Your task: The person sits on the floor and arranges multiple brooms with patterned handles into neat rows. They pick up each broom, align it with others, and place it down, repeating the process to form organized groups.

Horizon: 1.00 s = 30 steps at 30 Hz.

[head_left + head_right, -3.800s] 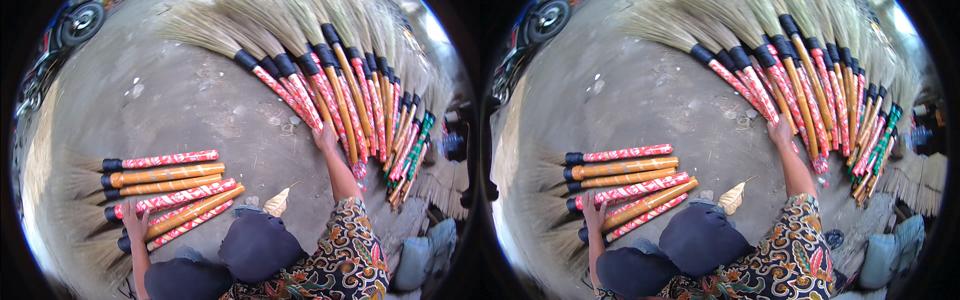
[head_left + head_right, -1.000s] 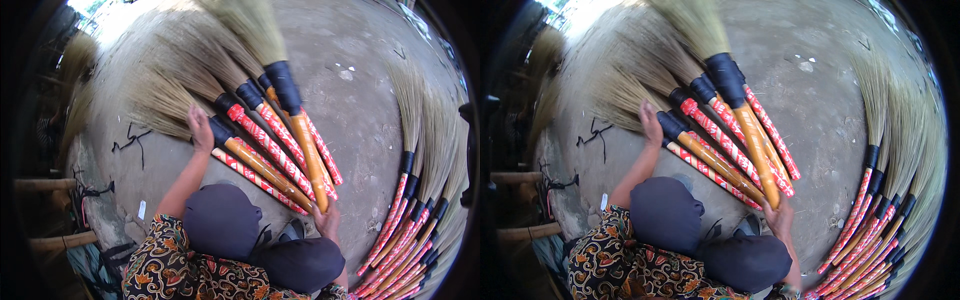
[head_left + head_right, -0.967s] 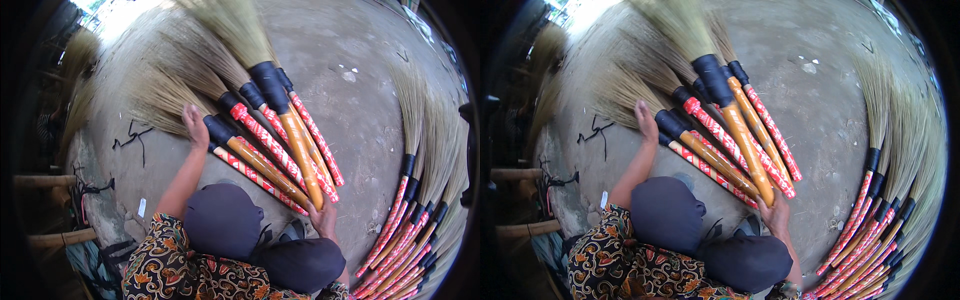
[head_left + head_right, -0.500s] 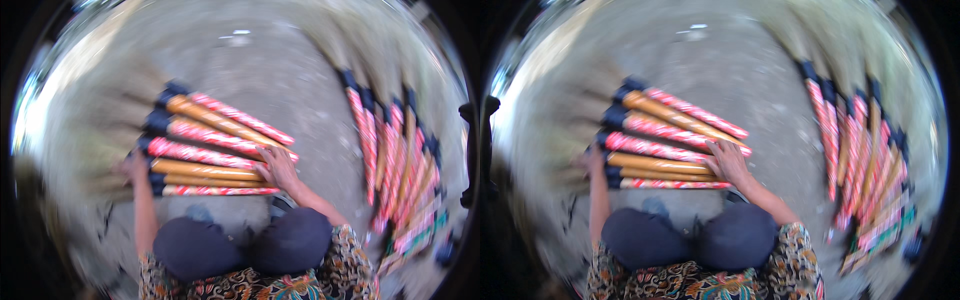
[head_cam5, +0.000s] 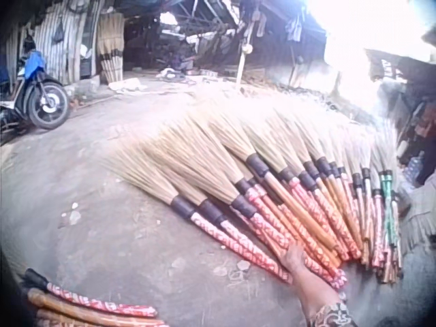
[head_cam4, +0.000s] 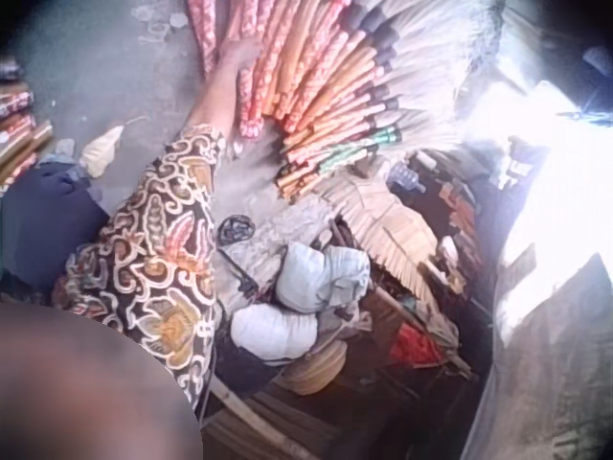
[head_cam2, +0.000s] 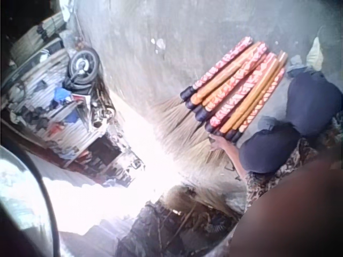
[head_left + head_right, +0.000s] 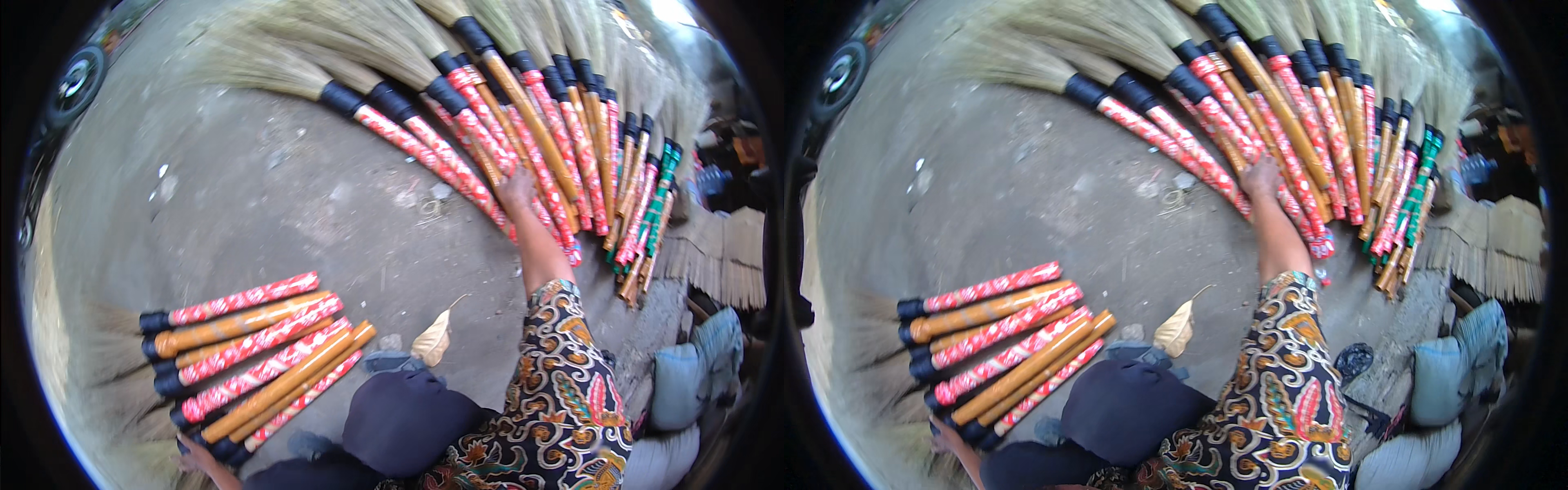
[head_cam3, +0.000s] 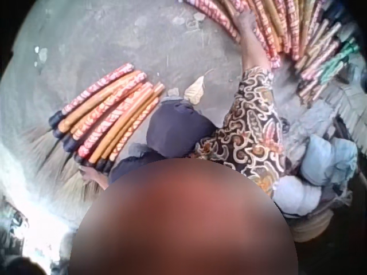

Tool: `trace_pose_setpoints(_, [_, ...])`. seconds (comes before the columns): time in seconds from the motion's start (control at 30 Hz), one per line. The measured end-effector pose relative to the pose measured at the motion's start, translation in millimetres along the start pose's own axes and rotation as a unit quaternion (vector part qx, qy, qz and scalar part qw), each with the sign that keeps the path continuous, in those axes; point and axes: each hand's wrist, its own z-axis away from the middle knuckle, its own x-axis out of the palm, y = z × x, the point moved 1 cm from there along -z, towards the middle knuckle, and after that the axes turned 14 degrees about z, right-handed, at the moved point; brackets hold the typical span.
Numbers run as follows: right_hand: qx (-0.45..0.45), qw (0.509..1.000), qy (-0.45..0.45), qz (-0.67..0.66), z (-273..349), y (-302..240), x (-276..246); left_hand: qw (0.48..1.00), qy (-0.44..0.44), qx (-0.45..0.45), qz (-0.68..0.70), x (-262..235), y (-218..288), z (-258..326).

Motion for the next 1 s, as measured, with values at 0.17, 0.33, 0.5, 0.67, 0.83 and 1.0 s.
trace_pose_setpoints(0.17, [-0.151,0.989,0.009,-0.004,-8,10,-31,0.985,-0.057,0.089,0.135,-17,22,35])
trace_pose_setpoints(0.33, [-0.208,0.957,-0.024,-0.201,82,-27,-54,0.966,-0.128,0.111,0.196,-37,36,60])
trace_pose_setpoints(0.5, [-0.221,0.934,-0.139,-0.244,190,-84,-74,0.972,-0.186,0.085,0.114,-48,48,61])
trace_pose_setpoints(0.67, [-0.352,0.857,-0.207,-0.313,292,-132,-119,0.945,-0.127,0.031,0.300,-64,55,76])
trace_pose_setpoints(0.83, [-0.577,0.719,-0.246,-0.299,393,-182,-158,0.908,-0.056,-0.022,0.415,-75,66,102])
trace_pose_setpoints(1.0, [-0.718,0.537,-0.356,-0.265,524,-196,-179,0.587,-0.091,0.008,0.805,-148,78,162])
